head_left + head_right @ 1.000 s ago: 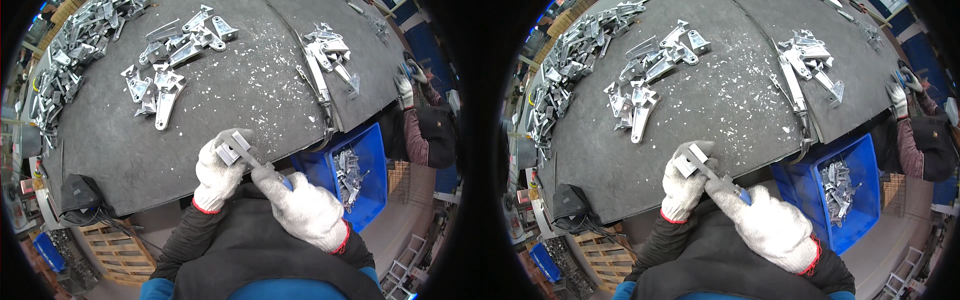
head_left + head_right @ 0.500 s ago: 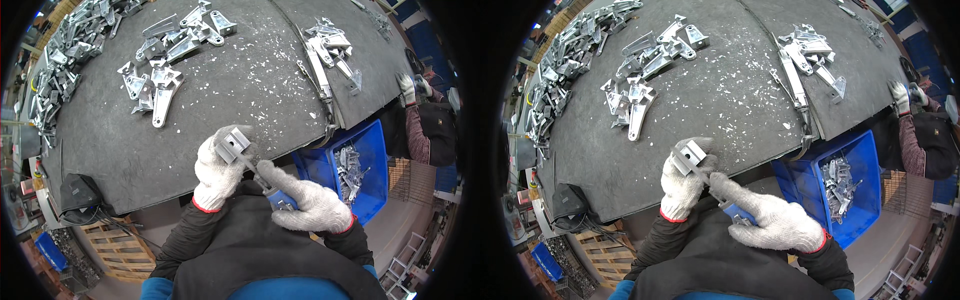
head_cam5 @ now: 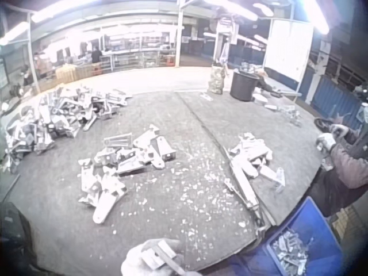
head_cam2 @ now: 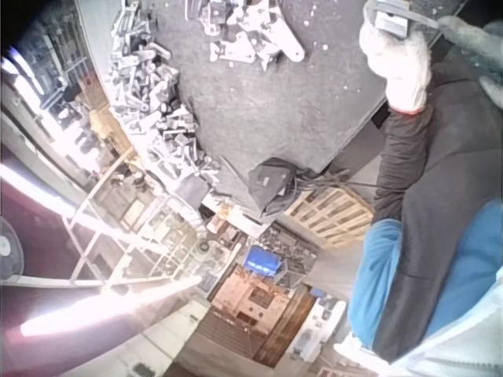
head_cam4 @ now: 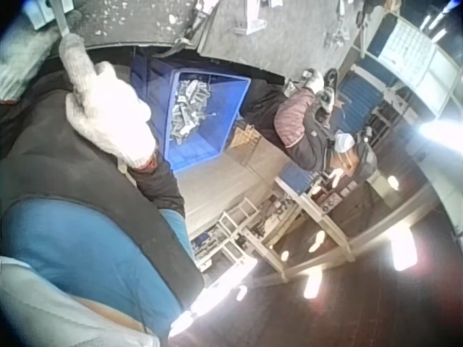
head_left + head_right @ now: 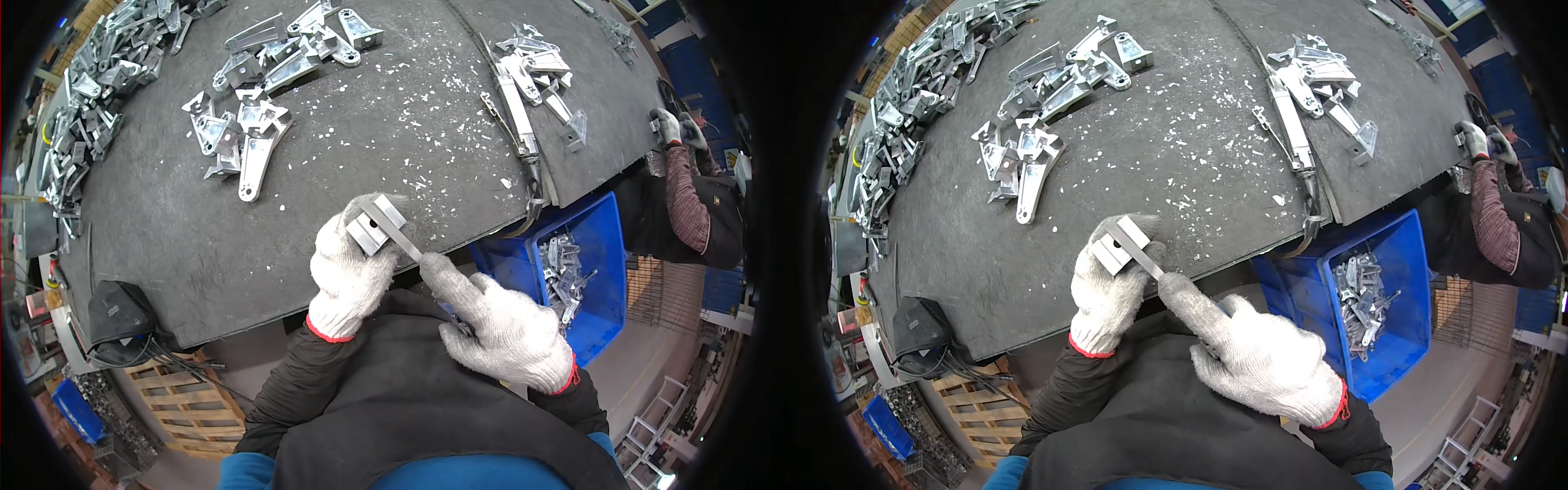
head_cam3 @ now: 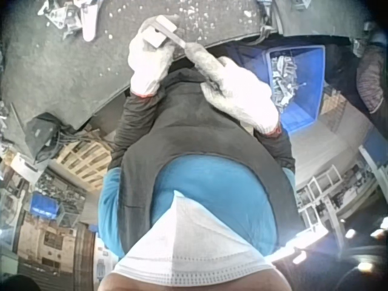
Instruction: The person files metal parts using a hand file, picking up pieces from the workbench, filing their edges and surfaces, and setting them back down.
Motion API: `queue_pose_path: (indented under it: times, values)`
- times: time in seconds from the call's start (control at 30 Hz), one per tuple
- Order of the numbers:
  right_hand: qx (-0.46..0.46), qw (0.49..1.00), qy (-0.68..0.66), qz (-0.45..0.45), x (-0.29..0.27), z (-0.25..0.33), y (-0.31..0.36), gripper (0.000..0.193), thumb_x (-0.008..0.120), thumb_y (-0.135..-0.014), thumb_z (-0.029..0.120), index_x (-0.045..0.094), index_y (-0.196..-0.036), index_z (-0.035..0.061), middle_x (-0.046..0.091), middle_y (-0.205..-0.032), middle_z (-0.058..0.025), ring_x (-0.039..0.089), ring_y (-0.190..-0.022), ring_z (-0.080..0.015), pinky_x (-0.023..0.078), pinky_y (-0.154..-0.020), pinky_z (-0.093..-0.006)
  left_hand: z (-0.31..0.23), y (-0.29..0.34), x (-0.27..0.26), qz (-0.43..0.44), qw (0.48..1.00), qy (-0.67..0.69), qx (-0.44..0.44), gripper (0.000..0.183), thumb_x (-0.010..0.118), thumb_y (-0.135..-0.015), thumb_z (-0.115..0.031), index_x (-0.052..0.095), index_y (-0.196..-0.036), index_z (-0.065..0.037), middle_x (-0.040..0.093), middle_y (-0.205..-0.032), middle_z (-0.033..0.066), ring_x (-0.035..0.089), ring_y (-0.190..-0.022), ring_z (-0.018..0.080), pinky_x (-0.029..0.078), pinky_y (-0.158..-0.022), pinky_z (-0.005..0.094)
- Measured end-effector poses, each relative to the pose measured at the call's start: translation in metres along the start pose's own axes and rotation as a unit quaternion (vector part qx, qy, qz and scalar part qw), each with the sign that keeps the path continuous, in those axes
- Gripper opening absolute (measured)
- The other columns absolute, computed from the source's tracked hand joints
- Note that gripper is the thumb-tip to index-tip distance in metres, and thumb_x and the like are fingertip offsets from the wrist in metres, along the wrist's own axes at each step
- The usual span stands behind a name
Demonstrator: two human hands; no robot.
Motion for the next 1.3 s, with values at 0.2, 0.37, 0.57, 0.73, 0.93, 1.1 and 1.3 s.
queue_pose_path:
  times: [0.2,0.37,0.57,0.73,0.93,1.1,1.3]
  values:
    - [-0.010,0.998,0.041,-0.039,-0.001,-0.004,0.000,0.074,0.067,-0.090,0.020,0.042,-0.158,0.0351,0.064,-0.095,-0.0170,0.070,-0.063,-0.0355,0.058,-0.056,-0.0467,0.004,-0.001,0.001,0.005,0.995,-0.099,-0.015,0.035,0.083,-0.086,-0.005,0.071,-0.119,-0.006,0.075,-0.107,0.0035,0.069,-0.097,0.0124,0.057,-0.086,0.0285]
    - [0.003,0.964,0.217,-0.151,-0.001,-0.007,0.001,0.072,0.067,-0.088,0.017,0.049,-0.154,0.0387,0.056,-0.085,-0.0113,0.063,-0.050,-0.0274,0.052,-0.044,-0.0403,0.010,-0.006,0.004,-0.034,0.990,-0.139,0.011,0.045,0.087,-0.074,-0.010,0.071,-0.116,-0.008,0.075,-0.091,0.0085,0.075,-0.084,0.0198,0.059,-0.073,0.0321]
    - [0.009,0.944,0.313,-0.098,0.000,-0.002,0.004,0.076,0.068,-0.087,0.014,0.047,-0.155,0.0401,0.057,-0.091,-0.0138,0.065,-0.059,-0.0298,0.054,-0.049,-0.0443,-0.004,-0.009,0.006,0.007,0.978,-0.200,-0.059,0.039,0.081,-0.083,-0.003,0.070,-0.120,-0.005,0.076,-0.104,0.0046,0.071,-0.093,0.0125,0.057,-0.084,0.0286]
    - [-0.014,0.938,0.331,-0.106,-0.003,0.001,0.001,0.073,0.063,-0.090,0.014,0.046,-0.156,0.0395,0.053,-0.088,-0.0120,0.062,-0.054,-0.0263,0.052,-0.045,-0.0408,0.003,-0.009,0.006,-0.018,0.984,-0.175,-0.011,0.047,0.088,-0.077,-0.014,0.070,-0.120,-0.007,0.076,-0.091,0.0100,0.075,-0.082,0.0205,0.059,-0.073,0.0334]
    - [0.014,0.966,0.228,-0.125,-0.006,-0.003,0.000,0.073,0.068,-0.088,0.017,0.047,-0.155,0.0384,0.057,-0.087,-0.0112,0.065,-0.054,-0.0281,0.053,-0.046,-0.0424,-0.001,-0.001,0.002,-0.024,0.998,-0.047,-0.034,0.040,0.083,-0.081,-0.003,0.071,-0.119,-0.005,0.076,-0.098,0.0045,0.071,-0.087,0.0116,0.058,-0.077,0.0287]
    - [-0.007,0.986,0.130,-0.103,0.005,-0.006,0.012,0.073,0.074,-0.083,0.017,0.053,-0.149,0.0408,0.059,-0.085,-0.0084,0.065,-0.052,-0.0281,0.054,-0.046,-0.0431,0.005,0.003,0.001,-0.038,0.998,0.041,0.012,0.038,0.080,-0.083,0.002,0.071,-0.119,-0.004,0.075,-0.102,0.0037,0.070,-0.092,0.0100,0.058,-0.081,0.0262]
    - [-0.029,0.978,0.177,-0.106,0.022,-0.009,0.017,0.062,0.076,-0.080,0.020,0.064,-0.138,0.0344,0.064,-0.091,-0.0078,0.067,-0.055,-0.0316,0.055,-0.048,-0.0443,0.000,0.002,0.002,-0.034,0.999,0.025,0.026,0.035,0.080,-0.085,0.002,0.071,-0.118,-0.003,0.075,-0.104,0.0034,0.070,-0.092,0.0104,0.058,-0.081,0.0265]
Point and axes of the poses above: each hand's wrist, its own y-axis away from the middle knuckle, its own x-axis out of the palm, z = x × y, the point moved 3 cm from there along -y, towards the middle knuckle
